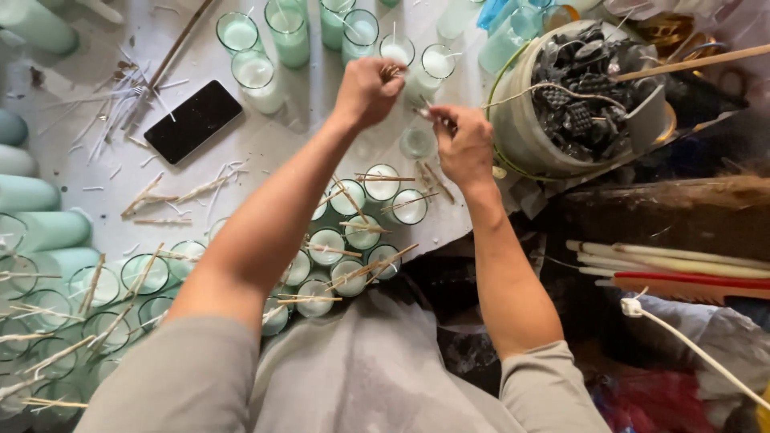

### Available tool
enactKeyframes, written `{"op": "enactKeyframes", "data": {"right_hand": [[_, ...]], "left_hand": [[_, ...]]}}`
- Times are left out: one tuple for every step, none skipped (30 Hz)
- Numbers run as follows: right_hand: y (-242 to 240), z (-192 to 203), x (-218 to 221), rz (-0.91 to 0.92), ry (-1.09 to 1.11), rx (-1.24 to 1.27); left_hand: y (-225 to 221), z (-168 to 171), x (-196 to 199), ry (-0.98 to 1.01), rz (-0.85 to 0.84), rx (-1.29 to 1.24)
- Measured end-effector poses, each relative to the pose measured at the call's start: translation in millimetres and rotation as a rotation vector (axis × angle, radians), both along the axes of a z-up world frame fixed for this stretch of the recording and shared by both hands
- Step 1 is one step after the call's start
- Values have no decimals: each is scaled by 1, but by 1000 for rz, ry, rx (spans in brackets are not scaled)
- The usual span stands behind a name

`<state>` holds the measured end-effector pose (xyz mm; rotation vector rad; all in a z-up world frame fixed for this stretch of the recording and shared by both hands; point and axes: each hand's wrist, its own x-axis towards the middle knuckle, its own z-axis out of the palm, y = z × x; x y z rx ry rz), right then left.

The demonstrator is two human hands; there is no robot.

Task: Inserting wicks into glass jars filled with wax to prepare candles.

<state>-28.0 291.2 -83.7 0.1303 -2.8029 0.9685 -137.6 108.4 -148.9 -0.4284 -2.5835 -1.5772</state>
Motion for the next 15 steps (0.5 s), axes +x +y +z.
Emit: {"op": "enactKeyframes", "data": {"right_hand": [[3,-3,6,2,0,4],[4,-6,9,20,23,-1],[4,-10,12,38,45,-5],[3,-5,14,44,51,-6],[3,-2,17,12,-10,-16],[3,1,26,-22,-82,-23],[6,3,28,-18,-89,-22],[8,4,30,-26,-92,-12],[11,5,31,-33,-96,-2],[11,6,30,-33,-99,-8],[11,7,29,-18,-106,-11],[10,7,29,-4,-116,-16],[9,-2,25,-3,-121,-24],[11,-10,21,6,-68,-39],[12,-19,16,16,-15,-54]], "left_hand": [[5,-3,-7,0,2,4],[6,-6,-18,-83,-33,-260],[6,-8,-28,-168,-67,-523],[7,-21,-39,-164,-59,-524],[9,-34,-50,-55,-98,-677],[12,-50,-55,46,-143,-827],[2,-48,-47,38,-142,-826],[-9,-45,-40,226,-221,-879],[-19,-42,-33,415,-300,-926],[-32,-38,-19,411,-303,-931],[-45,-34,-6,415,-342,-925],[-58,-31,8,418,-381,-919],[-69,-29,18,411,-385,-925],[-79,-28,26,376,-352,-874],[-88,-26,34,340,-318,-823]]}}
